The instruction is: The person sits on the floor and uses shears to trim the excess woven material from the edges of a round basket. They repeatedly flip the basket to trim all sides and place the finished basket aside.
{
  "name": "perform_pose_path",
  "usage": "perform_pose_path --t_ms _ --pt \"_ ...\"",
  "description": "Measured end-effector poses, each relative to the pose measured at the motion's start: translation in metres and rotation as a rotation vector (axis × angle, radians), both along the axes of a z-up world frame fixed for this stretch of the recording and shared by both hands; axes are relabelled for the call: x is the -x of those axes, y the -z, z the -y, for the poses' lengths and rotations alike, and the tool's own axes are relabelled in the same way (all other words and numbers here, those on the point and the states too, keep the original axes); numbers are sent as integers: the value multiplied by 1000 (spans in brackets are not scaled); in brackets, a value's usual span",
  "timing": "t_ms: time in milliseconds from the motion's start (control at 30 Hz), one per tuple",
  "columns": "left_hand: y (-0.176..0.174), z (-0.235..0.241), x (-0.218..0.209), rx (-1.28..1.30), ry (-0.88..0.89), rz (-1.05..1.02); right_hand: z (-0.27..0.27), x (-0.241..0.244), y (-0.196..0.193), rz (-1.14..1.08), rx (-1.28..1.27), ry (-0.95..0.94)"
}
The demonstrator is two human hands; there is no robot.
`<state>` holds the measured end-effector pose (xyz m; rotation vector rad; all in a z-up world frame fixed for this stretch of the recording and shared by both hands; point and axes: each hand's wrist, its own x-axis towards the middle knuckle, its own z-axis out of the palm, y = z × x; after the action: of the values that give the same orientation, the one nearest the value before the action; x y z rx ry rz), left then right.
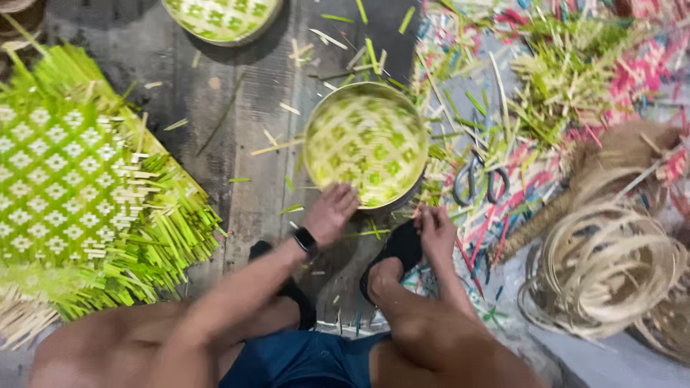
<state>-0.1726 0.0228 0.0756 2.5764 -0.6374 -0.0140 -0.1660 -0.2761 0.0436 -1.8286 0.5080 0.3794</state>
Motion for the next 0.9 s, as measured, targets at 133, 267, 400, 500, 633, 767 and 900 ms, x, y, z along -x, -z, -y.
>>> perform_pose_path --t_ms 133,267,400,500,633,767,900 --pt "14 -109 -64 -269 52 23 -10 33 4 127 124 -176" --pt "6 -214 -151 -143 -216 320 -10 36 -1 159 227 -271" --pt "2 -256 -209 -207 -522 96 -12 27 -9 97 309 -316" --pt "15 -265 -236 -227 -616 22 -15 24 -14 236 303 -375" --pt "44 -270 -255 -140 -539 229 -13 20 -14 93 325 -340" --pt "62 -278 -252 -116 -524 116 -11 23 -8 88 314 -362" --pt "66 -275 -255 -203 -622 -121 -5 22 -1 165 345 -423"
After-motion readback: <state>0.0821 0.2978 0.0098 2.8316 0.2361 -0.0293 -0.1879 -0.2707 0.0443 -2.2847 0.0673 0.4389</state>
